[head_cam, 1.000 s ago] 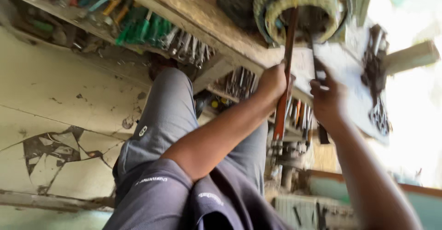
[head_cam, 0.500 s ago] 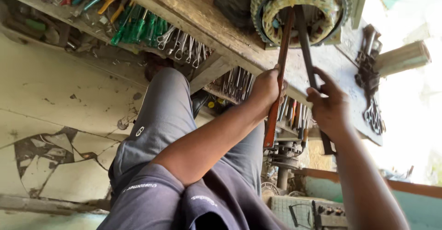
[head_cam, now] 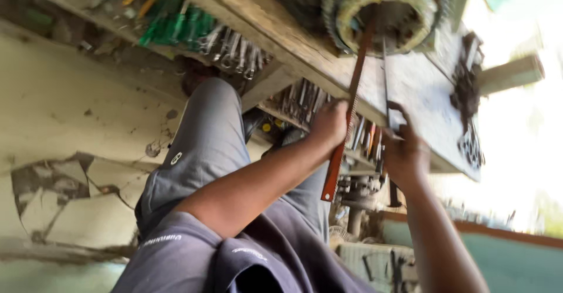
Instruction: The person works on a disassembled electric motor stator on a workbench, using a hacksaw blade and a metal rod to work inside the stator's winding slots, repositioning the motor housing and pressing on the windings by hand between tool passes.
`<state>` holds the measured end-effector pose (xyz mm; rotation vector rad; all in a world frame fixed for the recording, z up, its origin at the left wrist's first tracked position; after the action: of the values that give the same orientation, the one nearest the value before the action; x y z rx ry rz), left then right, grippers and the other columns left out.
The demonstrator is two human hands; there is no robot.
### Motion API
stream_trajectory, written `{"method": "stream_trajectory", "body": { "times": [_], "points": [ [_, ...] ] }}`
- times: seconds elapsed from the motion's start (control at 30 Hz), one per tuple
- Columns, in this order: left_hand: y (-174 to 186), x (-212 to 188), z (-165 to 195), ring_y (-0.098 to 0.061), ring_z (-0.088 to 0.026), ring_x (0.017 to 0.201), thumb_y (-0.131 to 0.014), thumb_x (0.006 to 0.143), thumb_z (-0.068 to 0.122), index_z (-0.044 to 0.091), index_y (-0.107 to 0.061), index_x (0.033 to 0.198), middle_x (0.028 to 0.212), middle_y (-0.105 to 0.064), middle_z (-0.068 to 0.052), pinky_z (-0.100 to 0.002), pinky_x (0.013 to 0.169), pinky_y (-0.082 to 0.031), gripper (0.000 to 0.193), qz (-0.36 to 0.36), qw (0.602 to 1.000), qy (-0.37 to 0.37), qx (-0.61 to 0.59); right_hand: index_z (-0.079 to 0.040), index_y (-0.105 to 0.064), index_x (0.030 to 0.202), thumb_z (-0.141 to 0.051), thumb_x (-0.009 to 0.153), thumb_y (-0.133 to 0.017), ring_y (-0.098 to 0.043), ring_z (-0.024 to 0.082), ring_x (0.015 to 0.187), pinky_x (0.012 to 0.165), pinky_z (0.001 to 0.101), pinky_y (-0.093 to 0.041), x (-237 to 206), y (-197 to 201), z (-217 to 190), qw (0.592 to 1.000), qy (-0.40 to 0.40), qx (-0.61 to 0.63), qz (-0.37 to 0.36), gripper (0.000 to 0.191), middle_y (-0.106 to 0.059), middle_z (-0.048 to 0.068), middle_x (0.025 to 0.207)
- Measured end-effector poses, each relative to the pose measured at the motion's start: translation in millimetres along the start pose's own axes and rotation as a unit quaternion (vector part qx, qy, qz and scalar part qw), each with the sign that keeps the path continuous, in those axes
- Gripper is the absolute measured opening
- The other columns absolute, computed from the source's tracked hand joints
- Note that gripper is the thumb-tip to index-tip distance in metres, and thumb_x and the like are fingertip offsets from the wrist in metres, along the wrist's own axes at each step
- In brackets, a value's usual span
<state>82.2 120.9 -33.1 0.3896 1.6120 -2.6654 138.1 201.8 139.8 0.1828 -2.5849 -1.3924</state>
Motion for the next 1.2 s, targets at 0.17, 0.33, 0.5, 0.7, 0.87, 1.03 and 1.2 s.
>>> {"method": "stream_trajectory", "body": {
  "times": [0.17, 0.33, 0.5, 0.7, 0.87, 1.03, 1.2],
  "points": [
    [11, -3, -4, -0.05, -0.017, 0.046, -0.046, 0.1, 0.029, 0.009, -0.062, 0.082, 0.061, -0.057, -0.005, -0.034, 0.043, -0.041, 0.031, 0.0, 1.0, 0.01, 0.024, -0.01, -0.048, 0.153, -0.013, 0.101, -0.061, -0.049, 0.008, 0.054, 0.045, 0.0265, -0.039, -9, -1, 13, 0.998, -0.054, 0.043, 0.012, 0.054, -0.062, 0.004, 0.076],
    [24, -4, 4, -0.057, -0.017, 0.054, -0.048, 0.1, 0.03, 0.006, -0.063, 0.079, 0.065, -0.061, -0.006, -0.036, 0.05, -0.046, 0.036, 0.018, 0.995, -0.062, 0.082, -0.011, -0.045, 0.153, -0.015, 0.098, -0.062, -0.052, 0.008, 0.054, 0.044, 0.0263, -0.04, -19, -5, 29, 0.993, -0.085, 0.075, 0.028, 0.058, -0.066, 0.002, 0.078],
    [19, -27, 11, -0.059, -0.016, 0.057, -0.05, 0.103, 0.036, 0.007, -0.064, 0.08, 0.066, -0.062, -0.004, -0.034, 0.055, -0.048, 0.039, 0.011, 0.986, -0.085, 0.141, -0.006, -0.048, 0.156, -0.01, 0.097, -0.062, -0.051, 0.011, 0.054, 0.045, 0.0257, -0.039, -35, 7, 44, 0.973, -0.099, 0.205, -0.023, 0.061, -0.062, 0.009, 0.078],
    [6, -78, 38, -0.047, -0.015, 0.046, -0.046, 0.106, 0.037, 0.009, -0.057, 0.078, 0.059, -0.053, -0.004, -0.033, 0.046, -0.04, 0.041, -0.049, 0.986, 0.021, 0.158, 0.003, -0.041, 0.157, -0.003, 0.093, -0.056, -0.055, 0.013, 0.05, 0.042, 0.0246, -0.041, -119, 15, 70, 0.911, -0.087, 0.402, -0.005, 0.066, -0.065, 0.016, 0.08],
    [10, -113, 85, -0.034, -0.01, 0.04, -0.042, 0.111, 0.038, 0.01, -0.047, 0.074, 0.055, -0.043, 0.0, -0.028, 0.037, -0.029, 0.047, -0.136, 0.967, 0.099, 0.191, 0.004, -0.037, 0.156, 0.002, 0.089, -0.056, -0.058, 0.017, 0.051, 0.042, 0.0263, -0.045, -160, 19, 112, 0.876, -0.049, 0.475, 0.066, 0.07, -0.069, 0.022, 0.091],
    [27, -140, 139, -0.039, -0.009, 0.047, -0.042, 0.111, 0.033, 0.008, -0.048, 0.078, 0.059, -0.045, 0.0, -0.027, 0.043, -0.033, 0.042, -0.181, 0.916, 0.106, 0.343, 0.004, -0.039, 0.16, 0.003, 0.092, -0.059, -0.058, 0.018, 0.055, 0.045, 0.026, -0.044, -170, 16, 156, 0.843, -0.05, 0.516, 0.143, 0.07, -0.066, 0.021, 0.091],
    [31, -166, 139, -0.044, -0.008, 0.059, -0.05, 0.105, 0.031, 0.008, -0.058, 0.086, 0.067, -0.049, 0.002, -0.027, 0.053, -0.037, 0.031, -0.152, 0.86, 0.187, 0.449, 0.002, -0.043, 0.158, 0.002, 0.091, -0.063, -0.056, 0.014, 0.057, 0.045, 0.0247, -0.041, -168, 4, 191, 0.82, -0.127, 0.518, 0.208, 0.07, -0.064, 0.017, 0.091]
  ]
}}
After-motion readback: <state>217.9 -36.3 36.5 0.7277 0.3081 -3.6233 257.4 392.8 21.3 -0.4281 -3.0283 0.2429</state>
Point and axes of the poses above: each hand's wrist, its own x-axis towards the middle knuckle, its own y-axis out of the back of the hand, z = x × y, the point moved 7 cm from there along x, towards the middle knuckle
